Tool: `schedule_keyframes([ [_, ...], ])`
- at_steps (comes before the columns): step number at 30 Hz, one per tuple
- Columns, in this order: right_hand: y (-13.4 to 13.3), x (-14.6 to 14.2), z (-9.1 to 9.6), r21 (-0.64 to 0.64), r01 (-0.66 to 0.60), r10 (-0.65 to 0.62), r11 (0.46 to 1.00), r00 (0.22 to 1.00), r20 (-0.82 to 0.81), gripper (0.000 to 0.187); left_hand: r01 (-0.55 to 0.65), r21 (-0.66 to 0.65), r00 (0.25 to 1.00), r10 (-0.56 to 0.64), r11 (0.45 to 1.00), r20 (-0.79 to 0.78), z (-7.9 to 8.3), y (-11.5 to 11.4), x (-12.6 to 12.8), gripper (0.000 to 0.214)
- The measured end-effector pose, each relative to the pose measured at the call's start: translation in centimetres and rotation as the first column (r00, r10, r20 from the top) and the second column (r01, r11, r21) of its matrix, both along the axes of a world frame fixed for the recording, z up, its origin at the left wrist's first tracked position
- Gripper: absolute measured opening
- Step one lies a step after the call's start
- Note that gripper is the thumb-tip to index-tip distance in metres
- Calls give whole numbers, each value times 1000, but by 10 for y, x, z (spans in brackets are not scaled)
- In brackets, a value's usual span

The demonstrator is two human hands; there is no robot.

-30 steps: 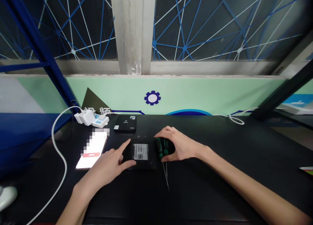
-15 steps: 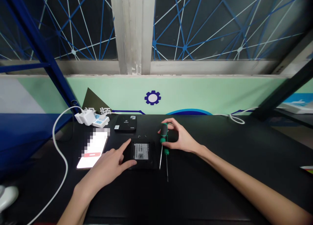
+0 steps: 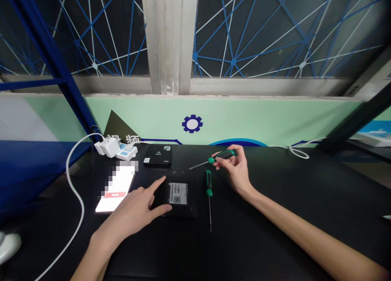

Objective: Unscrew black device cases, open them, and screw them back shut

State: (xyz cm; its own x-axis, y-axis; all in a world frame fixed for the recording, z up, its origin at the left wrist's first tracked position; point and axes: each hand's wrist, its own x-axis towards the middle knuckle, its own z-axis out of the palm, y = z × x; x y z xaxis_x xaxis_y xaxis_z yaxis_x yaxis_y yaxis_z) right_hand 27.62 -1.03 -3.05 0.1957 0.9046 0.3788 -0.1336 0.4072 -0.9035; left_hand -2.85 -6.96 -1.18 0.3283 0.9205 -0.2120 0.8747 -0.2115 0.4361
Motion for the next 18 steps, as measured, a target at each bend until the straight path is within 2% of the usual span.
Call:
schedule_keyframes([
  [9, -1, -8, -12, -27, -54, 58, 998, 989, 138, 42, -19, 7, 1000, 19, 1000, -5, -2, 1, 6, 86],
  [18, 0, -8, -15, -25, -74, 77, 997, 984, 159, 41, -24, 21, 1000, 24, 999, -8, -2, -1, 7, 86],
])
